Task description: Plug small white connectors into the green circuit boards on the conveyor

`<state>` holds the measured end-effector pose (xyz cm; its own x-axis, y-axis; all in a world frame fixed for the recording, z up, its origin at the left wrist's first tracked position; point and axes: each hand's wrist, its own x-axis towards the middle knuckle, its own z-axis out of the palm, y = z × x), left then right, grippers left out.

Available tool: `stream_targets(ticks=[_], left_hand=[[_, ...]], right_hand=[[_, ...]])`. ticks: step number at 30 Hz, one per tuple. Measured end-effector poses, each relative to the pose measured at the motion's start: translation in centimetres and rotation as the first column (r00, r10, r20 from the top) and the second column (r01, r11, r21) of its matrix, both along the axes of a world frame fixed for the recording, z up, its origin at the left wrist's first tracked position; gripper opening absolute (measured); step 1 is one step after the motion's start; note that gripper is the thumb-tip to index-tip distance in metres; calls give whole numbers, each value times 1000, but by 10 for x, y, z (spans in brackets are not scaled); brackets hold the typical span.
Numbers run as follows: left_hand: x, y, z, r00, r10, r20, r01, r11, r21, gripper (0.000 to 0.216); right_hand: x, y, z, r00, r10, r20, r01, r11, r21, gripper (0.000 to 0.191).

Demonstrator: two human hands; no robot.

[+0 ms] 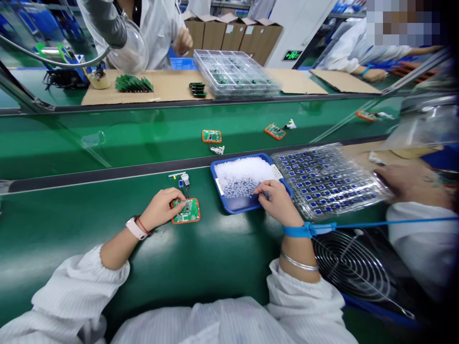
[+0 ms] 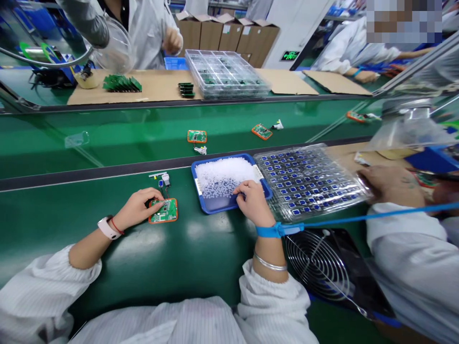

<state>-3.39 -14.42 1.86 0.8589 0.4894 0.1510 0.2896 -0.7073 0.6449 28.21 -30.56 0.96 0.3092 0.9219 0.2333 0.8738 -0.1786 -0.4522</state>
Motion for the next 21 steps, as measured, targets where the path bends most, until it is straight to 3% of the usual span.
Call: stream_targets(ticks=[7,13,18,21], left_hand=[[-5,-9,5,998,43,-50,-39,996,81,28],[-25,-20,3,983,-31,-179,66,980,189,70],[-25,-21,4,989,-38,-146,62,985,163,57],[-23,-21,7,997,12,-70,-8,998,56,56]], right_hand=[[1,-1,2,999,-2,35,2,1000,-7,21],[-2,-1,4,999,16,31,-15,999,-30,19],[-3,0,4,1000,6,22,-6,1000,-14,19],[-2,0,2,999,12,33,-11,1000,-26,19]])
